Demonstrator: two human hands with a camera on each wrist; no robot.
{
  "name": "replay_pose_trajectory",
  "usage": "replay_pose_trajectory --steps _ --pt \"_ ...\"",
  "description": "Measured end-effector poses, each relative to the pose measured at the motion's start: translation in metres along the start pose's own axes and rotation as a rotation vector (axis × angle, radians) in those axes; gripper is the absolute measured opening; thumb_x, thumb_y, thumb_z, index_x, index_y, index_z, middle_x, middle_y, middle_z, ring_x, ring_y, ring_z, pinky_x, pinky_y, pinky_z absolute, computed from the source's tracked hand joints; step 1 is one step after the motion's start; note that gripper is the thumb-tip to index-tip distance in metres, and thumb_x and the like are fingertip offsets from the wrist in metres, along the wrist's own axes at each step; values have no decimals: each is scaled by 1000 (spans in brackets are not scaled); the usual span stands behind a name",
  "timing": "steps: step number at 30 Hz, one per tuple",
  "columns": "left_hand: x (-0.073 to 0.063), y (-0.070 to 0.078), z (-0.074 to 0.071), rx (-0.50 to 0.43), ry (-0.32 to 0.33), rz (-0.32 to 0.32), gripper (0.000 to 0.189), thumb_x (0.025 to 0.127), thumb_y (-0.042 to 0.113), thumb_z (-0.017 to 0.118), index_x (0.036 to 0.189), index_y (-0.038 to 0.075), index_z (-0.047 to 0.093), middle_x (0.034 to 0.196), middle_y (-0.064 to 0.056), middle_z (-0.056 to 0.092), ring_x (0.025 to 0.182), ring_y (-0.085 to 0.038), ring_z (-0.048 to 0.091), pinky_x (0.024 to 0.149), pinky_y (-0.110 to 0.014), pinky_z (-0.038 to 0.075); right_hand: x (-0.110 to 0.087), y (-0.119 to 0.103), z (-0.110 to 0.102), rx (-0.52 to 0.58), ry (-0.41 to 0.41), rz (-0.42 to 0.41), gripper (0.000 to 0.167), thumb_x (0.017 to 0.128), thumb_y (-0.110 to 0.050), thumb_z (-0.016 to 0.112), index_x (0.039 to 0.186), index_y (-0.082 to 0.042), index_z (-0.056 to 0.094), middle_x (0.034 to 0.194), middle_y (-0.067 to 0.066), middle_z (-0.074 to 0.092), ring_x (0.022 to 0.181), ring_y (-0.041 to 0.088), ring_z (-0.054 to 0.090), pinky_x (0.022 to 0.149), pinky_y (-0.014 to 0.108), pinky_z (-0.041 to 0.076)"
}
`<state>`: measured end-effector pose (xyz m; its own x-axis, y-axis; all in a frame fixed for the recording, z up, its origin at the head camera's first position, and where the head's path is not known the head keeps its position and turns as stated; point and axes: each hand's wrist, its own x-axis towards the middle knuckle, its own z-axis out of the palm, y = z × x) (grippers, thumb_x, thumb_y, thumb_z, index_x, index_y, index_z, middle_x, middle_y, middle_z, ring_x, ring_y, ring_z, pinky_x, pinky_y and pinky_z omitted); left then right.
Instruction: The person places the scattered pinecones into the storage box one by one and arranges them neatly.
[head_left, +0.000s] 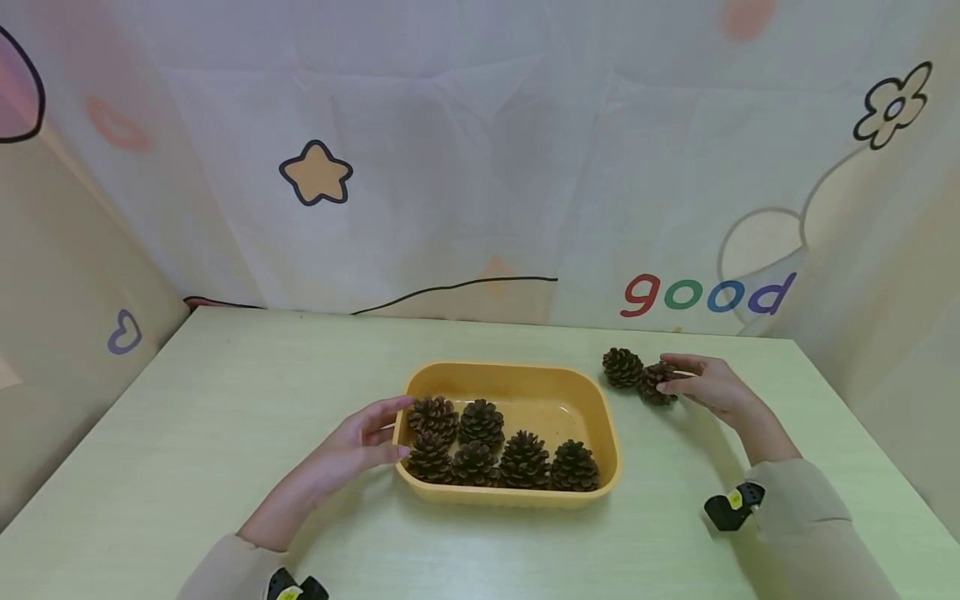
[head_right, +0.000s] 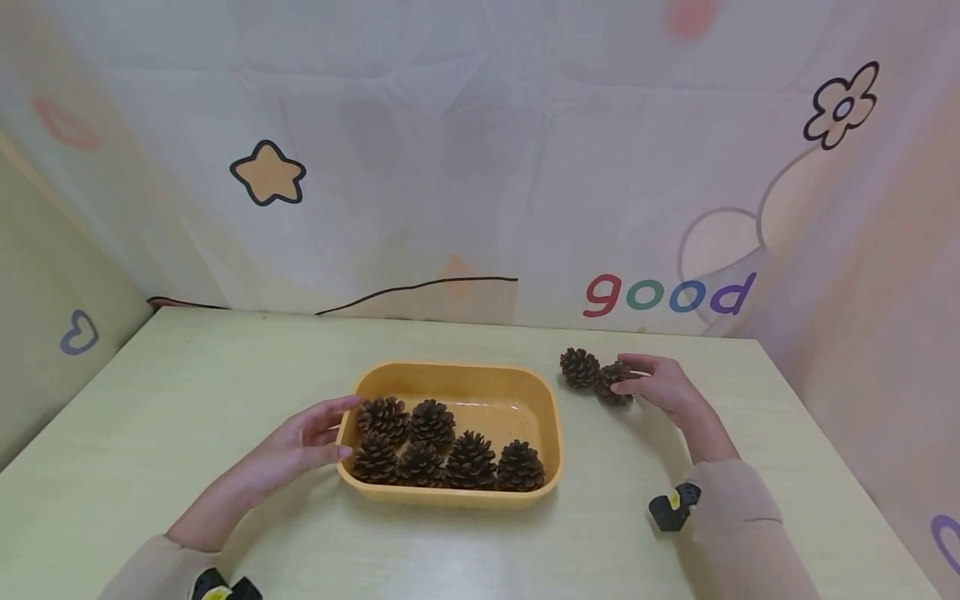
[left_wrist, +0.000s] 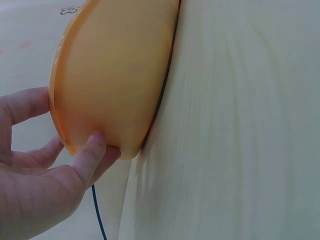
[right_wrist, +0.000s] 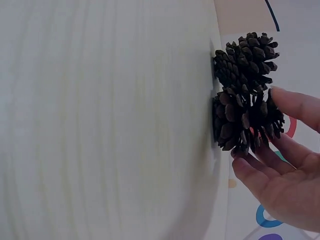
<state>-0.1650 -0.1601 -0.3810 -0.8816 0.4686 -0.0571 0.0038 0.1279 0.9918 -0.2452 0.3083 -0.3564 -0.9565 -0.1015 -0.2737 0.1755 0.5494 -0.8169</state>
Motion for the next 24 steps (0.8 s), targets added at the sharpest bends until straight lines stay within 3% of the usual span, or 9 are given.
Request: replay_pose_trajectory --steps 24 --pt "0 1 1 -14 -5 3 67 83 7 62 140 1 28 144 -26 23 127 -44 31 98 -40 39 -3 0 0 -68 74 24 69 84 -18 65 139 4 30 143 30 20 129 47 20 102 58 25"
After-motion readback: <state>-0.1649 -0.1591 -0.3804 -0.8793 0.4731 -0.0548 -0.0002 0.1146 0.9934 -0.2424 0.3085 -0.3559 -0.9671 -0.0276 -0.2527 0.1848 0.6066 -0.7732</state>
